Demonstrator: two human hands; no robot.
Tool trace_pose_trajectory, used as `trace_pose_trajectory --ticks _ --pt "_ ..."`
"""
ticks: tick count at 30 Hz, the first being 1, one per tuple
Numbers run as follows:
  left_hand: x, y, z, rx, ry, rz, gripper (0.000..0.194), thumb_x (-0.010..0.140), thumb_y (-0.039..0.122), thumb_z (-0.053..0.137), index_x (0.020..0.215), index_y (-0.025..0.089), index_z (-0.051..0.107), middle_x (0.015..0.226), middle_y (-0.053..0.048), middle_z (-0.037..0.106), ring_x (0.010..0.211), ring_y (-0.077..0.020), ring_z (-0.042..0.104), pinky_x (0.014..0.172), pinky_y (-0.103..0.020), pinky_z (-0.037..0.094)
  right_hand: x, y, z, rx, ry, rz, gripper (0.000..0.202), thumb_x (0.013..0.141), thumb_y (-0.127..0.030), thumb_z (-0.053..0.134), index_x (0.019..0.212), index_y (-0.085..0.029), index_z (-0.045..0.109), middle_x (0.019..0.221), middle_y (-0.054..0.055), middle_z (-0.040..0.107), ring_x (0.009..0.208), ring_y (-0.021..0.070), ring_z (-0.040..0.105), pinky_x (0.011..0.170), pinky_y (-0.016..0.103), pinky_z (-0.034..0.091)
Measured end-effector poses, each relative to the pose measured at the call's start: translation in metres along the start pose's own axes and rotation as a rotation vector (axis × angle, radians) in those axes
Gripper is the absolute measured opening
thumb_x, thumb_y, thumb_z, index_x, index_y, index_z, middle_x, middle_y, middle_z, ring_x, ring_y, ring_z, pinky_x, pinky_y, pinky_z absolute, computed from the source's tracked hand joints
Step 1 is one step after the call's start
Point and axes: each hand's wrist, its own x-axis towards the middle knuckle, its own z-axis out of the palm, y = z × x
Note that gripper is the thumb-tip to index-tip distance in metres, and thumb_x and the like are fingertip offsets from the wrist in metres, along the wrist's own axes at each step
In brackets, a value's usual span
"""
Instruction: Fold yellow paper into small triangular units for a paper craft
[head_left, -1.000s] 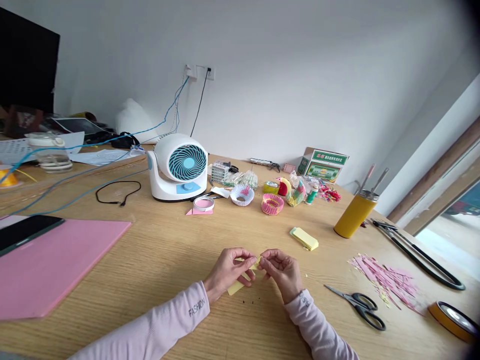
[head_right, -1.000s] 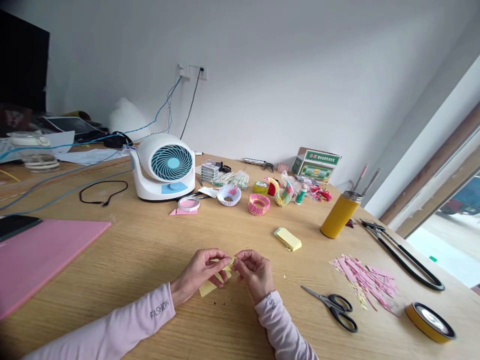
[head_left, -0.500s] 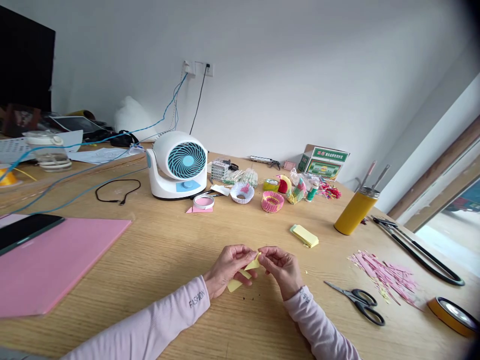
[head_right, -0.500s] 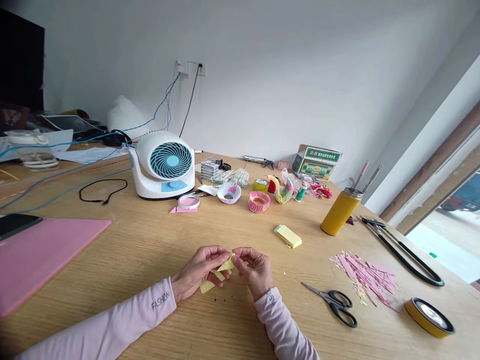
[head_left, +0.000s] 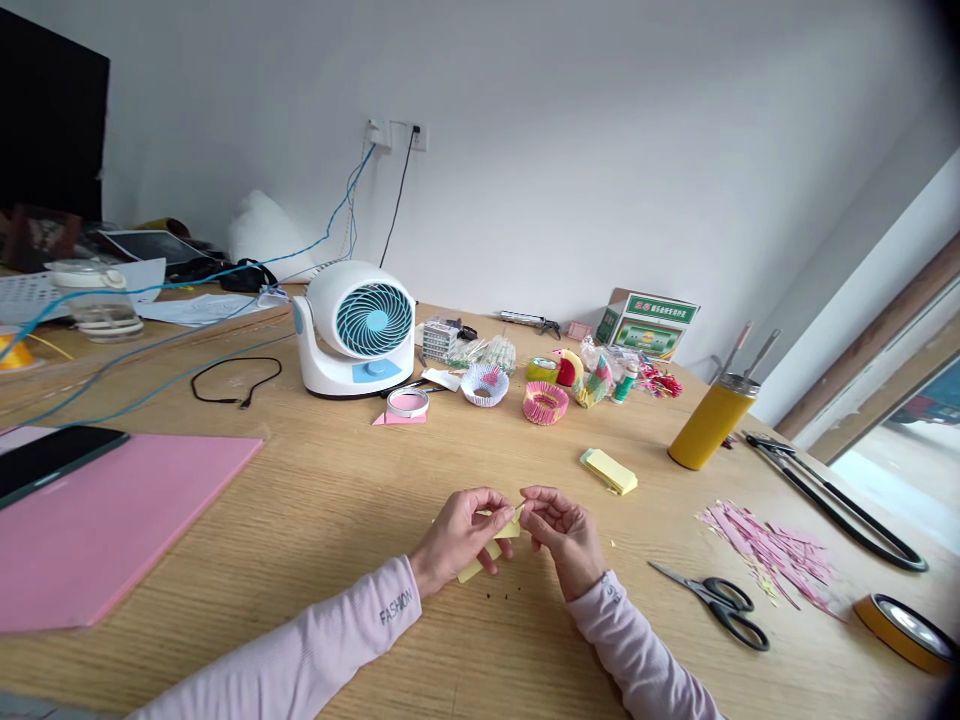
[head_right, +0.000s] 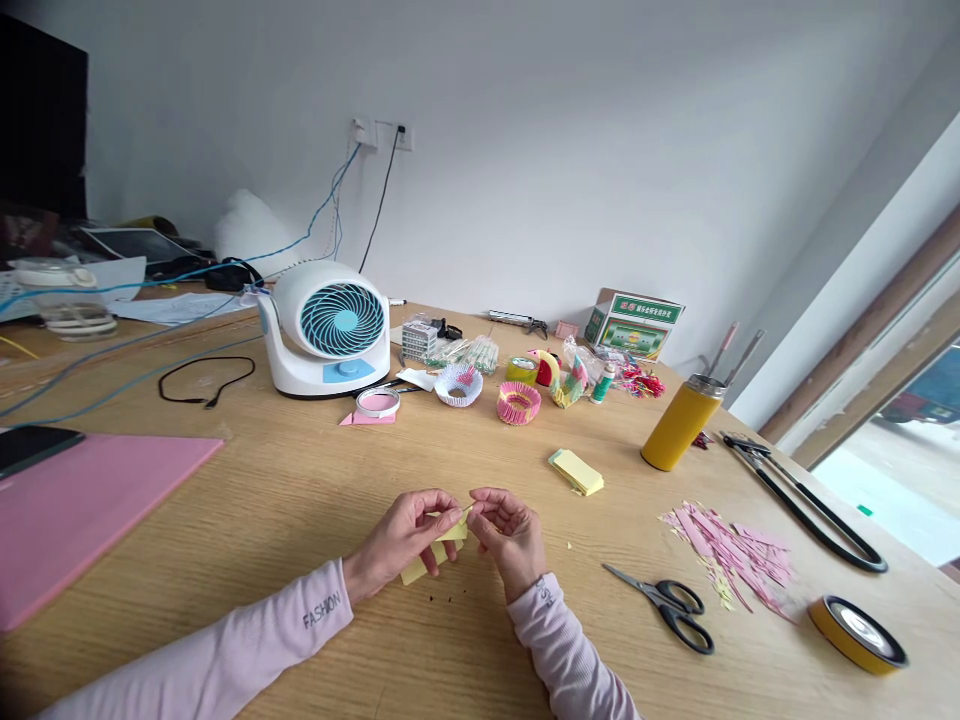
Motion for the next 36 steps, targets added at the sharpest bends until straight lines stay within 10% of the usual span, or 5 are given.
trace_pose_trajectory --ticks 36 --pt "0.001 -0.0039 -0.0019 0.156 0.005 0.05 0.037 0.079 0.048 0.054 0.08 0.012 0.058 0.075 -0.008 0.067 0.043 -0.0116 0.061 0.033 -0.015 0.03 -0.0012 0.0013 -0.0009 -0.136 -0.039 -0.067 0.028 0.068 -0.041 0.072 0.067 -0.014 0.065 0.049 0.001 0.061 0.043 0.0108 0.054 0.043 0.023 0.047"
